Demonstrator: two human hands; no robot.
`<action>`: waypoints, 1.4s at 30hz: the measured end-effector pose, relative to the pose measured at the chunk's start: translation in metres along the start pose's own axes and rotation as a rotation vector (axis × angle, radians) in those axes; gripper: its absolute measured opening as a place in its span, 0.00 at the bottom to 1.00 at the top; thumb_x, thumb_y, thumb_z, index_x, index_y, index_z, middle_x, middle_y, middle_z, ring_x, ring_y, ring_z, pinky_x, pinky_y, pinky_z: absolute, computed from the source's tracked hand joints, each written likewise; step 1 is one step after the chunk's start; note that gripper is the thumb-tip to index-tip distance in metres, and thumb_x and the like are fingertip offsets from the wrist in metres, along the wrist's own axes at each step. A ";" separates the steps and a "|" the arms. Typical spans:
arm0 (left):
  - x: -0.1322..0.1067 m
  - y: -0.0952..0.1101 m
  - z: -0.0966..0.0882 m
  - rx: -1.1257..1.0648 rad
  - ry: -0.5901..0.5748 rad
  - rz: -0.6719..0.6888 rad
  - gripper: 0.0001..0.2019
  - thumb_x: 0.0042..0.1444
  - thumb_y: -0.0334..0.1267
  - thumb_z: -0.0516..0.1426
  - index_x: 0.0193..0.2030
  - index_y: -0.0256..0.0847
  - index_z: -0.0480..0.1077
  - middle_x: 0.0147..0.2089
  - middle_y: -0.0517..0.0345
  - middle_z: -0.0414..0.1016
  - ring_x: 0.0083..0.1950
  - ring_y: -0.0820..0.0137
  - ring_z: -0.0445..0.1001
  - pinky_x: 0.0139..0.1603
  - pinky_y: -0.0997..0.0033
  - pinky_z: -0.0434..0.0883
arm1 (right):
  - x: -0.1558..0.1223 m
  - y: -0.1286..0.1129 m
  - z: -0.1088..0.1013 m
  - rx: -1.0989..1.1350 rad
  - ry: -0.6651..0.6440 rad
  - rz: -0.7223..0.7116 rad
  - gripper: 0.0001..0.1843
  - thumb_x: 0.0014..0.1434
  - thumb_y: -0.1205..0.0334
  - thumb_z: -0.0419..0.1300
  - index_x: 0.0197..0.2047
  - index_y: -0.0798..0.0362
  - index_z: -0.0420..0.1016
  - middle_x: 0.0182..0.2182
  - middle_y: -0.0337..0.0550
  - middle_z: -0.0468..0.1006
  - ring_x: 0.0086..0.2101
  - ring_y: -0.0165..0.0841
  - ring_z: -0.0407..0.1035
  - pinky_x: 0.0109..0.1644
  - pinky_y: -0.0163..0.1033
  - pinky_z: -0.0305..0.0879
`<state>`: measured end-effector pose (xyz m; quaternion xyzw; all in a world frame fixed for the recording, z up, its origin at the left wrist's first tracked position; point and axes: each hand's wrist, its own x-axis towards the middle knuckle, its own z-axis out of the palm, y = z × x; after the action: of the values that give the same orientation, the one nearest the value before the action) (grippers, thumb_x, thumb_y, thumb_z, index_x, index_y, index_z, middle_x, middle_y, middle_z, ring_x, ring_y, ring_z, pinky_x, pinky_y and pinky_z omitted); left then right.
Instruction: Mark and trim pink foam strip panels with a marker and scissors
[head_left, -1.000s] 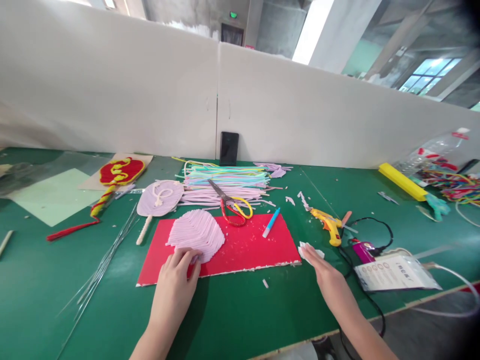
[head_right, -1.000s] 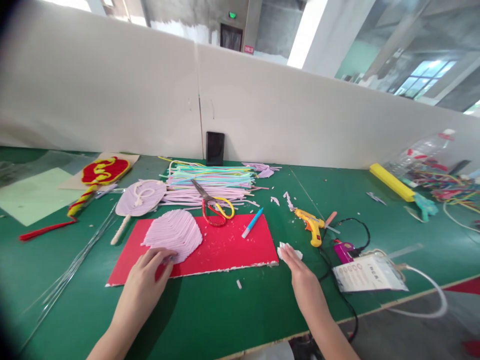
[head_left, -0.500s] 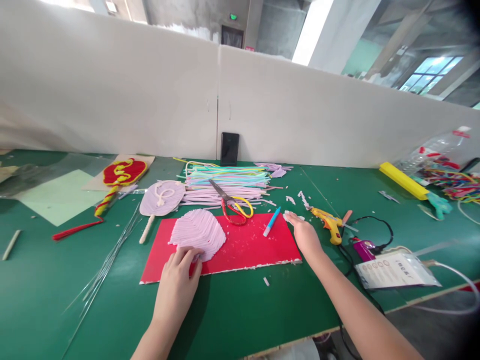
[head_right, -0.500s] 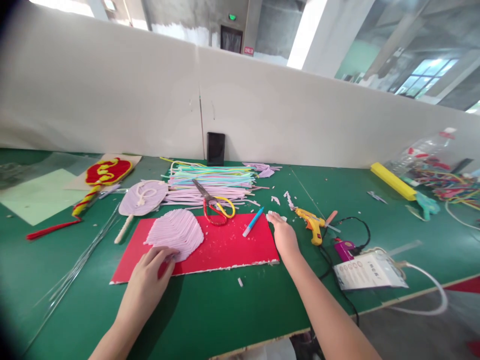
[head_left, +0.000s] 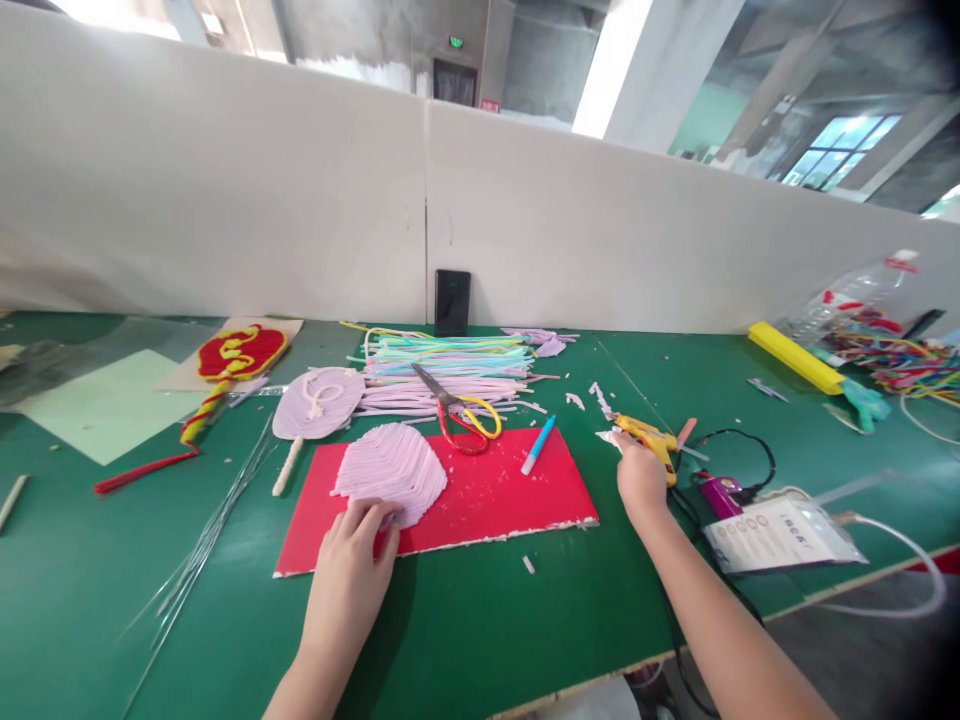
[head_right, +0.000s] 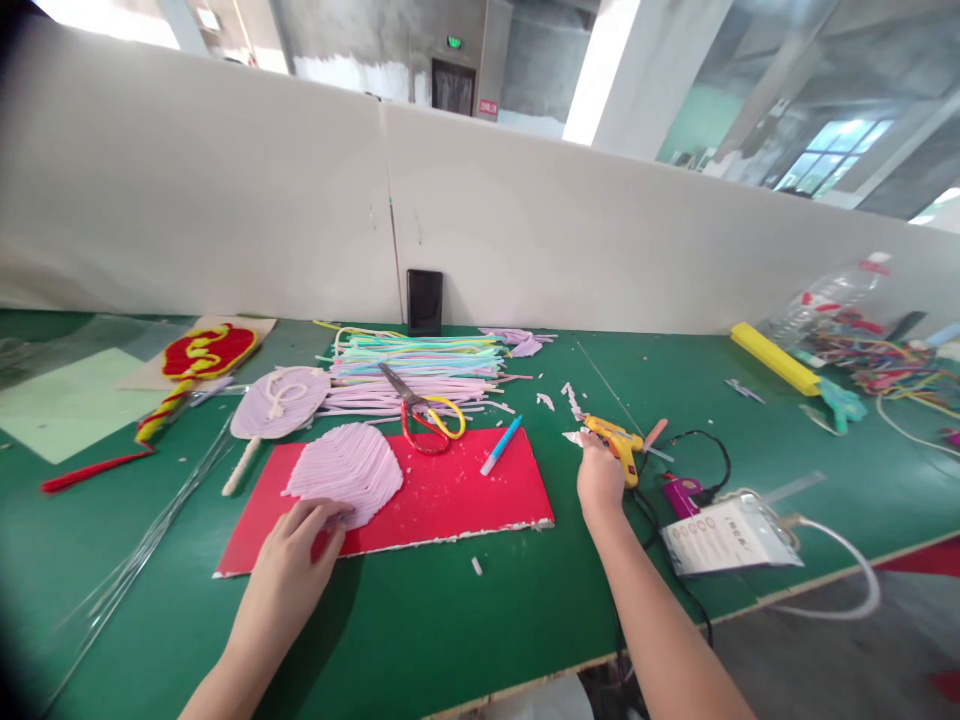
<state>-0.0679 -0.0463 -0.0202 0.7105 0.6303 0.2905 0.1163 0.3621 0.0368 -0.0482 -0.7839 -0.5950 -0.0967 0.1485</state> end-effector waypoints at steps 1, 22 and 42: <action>0.000 0.000 0.000 -0.002 0.000 0.002 0.11 0.62 0.38 0.48 0.43 0.42 0.71 0.45 0.52 0.73 0.43 0.60 0.73 0.47 0.57 0.69 | 0.001 0.000 -0.001 0.005 0.002 -0.004 0.27 0.56 0.82 0.47 0.52 0.58 0.78 0.46 0.54 0.81 0.43 0.41 0.78 0.45 0.37 0.73; 0.000 0.003 -0.003 0.002 -0.015 -0.008 0.10 0.63 0.38 0.48 0.43 0.42 0.71 0.45 0.52 0.72 0.43 0.59 0.72 0.47 0.57 0.69 | 0.007 0.043 -0.045 -0.148 -0.020 0.171 0.16 0.58 0.62 0.56 0.41 0.67 0.78 0.31 0.62 0.76 0.37 0.48 0.74 0.42 0.47 0.70; 0.000 0.007 -0.006 -0.023 -0.018 -0.011 0.11 0.62 0.38 0.49 0.42 0.42 0.71 0.44 0.51 0.73 0.43 0.58 0.72 0.46 0.56 0.70 | 0.010 0.040 -0.086 0.061 -0.189 0.265 0.15 0.56 0.58 0.57 0.40 0.59 0.80 0.33 0.51 0.84 0.23 0.36 0.76 0.30 0.36 0.68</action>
<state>-0.0651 -0.0487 -0.0117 0.7083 0.6298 0.2906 0.1316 0.4054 0.0063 0.0308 -0.8562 -0.5005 0.0162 0.1272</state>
